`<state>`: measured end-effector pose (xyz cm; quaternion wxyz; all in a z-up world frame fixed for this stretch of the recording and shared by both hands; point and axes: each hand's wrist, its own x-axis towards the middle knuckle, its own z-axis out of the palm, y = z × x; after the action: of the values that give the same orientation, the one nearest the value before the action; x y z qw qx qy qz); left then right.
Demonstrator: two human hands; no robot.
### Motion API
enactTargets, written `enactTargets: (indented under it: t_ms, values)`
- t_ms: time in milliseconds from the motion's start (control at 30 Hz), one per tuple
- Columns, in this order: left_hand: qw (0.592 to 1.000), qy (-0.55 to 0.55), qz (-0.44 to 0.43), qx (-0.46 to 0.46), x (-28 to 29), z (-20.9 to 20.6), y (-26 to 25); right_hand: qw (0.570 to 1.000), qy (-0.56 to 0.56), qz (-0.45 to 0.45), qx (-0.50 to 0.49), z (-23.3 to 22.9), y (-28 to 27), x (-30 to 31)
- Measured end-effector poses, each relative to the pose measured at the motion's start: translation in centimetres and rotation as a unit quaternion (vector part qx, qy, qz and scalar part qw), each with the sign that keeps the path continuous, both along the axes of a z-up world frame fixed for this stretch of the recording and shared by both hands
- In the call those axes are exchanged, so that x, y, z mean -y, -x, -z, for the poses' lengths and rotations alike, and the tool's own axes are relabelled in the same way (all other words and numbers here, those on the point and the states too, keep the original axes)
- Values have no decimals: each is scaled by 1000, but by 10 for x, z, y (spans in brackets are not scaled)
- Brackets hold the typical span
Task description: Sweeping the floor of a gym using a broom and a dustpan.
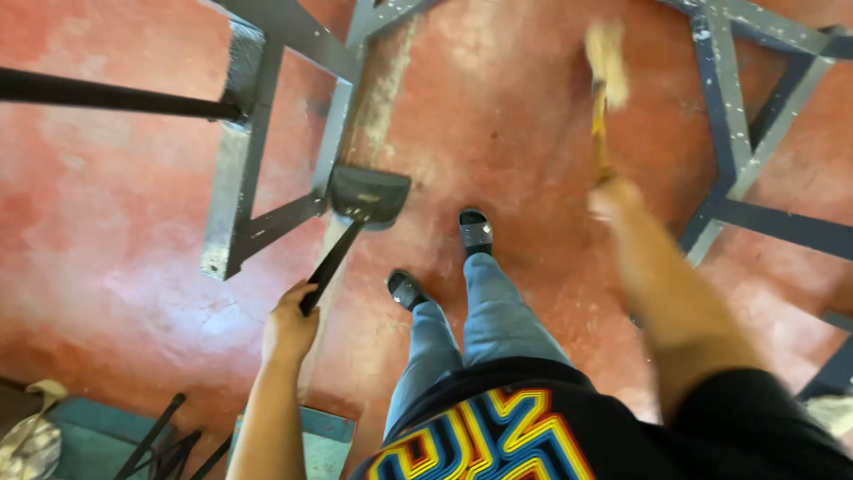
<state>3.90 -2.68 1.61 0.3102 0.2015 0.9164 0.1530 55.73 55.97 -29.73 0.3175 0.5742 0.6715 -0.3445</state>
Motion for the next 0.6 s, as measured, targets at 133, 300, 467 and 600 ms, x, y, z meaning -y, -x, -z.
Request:
enactTargets:
  t_ms: [133,300,467,600]
  values:
    - [994,111,0,-9,38,39,4,996,38,-53,54,-91,171,237]
    - [990,140,-22,-9,65,77,25,978,84,-188,19,-259,262,346]
    - [989,146,-23,26,61,62,33,958,3,-242,-150,-225,238,279]
    - [991,122,-40,38,52,68,29,951,-84,-297,-11,-114,327,206]
